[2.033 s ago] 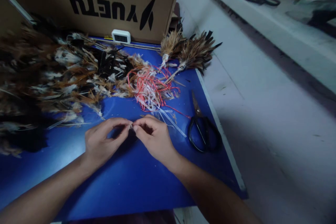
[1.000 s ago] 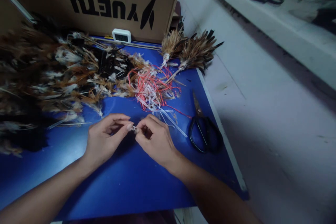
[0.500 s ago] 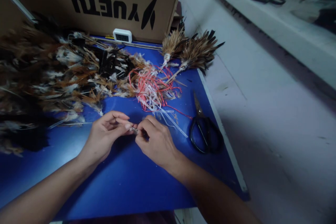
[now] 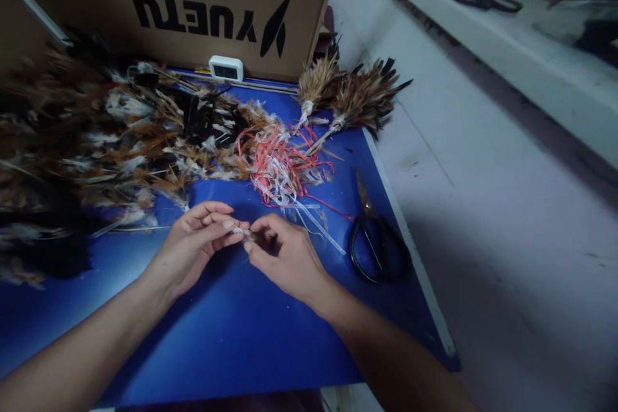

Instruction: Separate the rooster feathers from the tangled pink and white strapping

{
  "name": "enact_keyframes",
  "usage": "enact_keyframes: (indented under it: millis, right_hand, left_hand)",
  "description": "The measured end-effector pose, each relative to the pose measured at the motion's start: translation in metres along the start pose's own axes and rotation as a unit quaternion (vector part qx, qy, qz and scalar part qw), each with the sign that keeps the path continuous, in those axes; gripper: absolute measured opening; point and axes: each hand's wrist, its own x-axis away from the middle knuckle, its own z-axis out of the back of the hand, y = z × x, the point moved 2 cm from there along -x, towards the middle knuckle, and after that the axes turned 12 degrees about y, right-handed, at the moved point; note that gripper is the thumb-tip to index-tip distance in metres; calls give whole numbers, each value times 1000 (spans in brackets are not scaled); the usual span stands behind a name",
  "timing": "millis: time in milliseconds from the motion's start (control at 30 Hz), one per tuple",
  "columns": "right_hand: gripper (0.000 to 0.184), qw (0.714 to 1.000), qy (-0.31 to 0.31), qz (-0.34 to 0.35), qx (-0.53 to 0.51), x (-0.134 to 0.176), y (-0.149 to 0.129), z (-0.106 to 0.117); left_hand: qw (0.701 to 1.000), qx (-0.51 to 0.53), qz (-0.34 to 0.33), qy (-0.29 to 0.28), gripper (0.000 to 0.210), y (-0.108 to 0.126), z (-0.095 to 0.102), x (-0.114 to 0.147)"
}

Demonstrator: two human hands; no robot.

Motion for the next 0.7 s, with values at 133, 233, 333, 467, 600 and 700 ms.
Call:
enact_keyframes:
  millis: [133, 233, 333, 467, 600, 700]
  right_hand:
    - [6, 995, -13, -60, -83, -2, 5, -1]
    - [5, 991, -8, -96, -97, -6, 8, 2]
    - [5, 991, -4, -105, -88, -7, 7, 4]
    - [5, 991, -17, -99, -83, -6, 5, 3]
    - [12, 995, 11, -69, -67, -7, 5, 8]
    - [14, 995, 54, -64, -52, -12, 5, 16]
  left_hand:
    - [999, -30, -13, -13, 21, 0, 1, -3]
    - [983, -125, -130, -28, 19, 5, 4, -3]
    - [892, -294, -339, -54, 23, 12, 5, 1]
    - [777, -401, -480, -74, 21, 12, 5, 6]
    - [828, -371, -417, -49, 12, 13, 5, 1]
    - [915, -280, -292, 1, 15, 14, 9, -6]
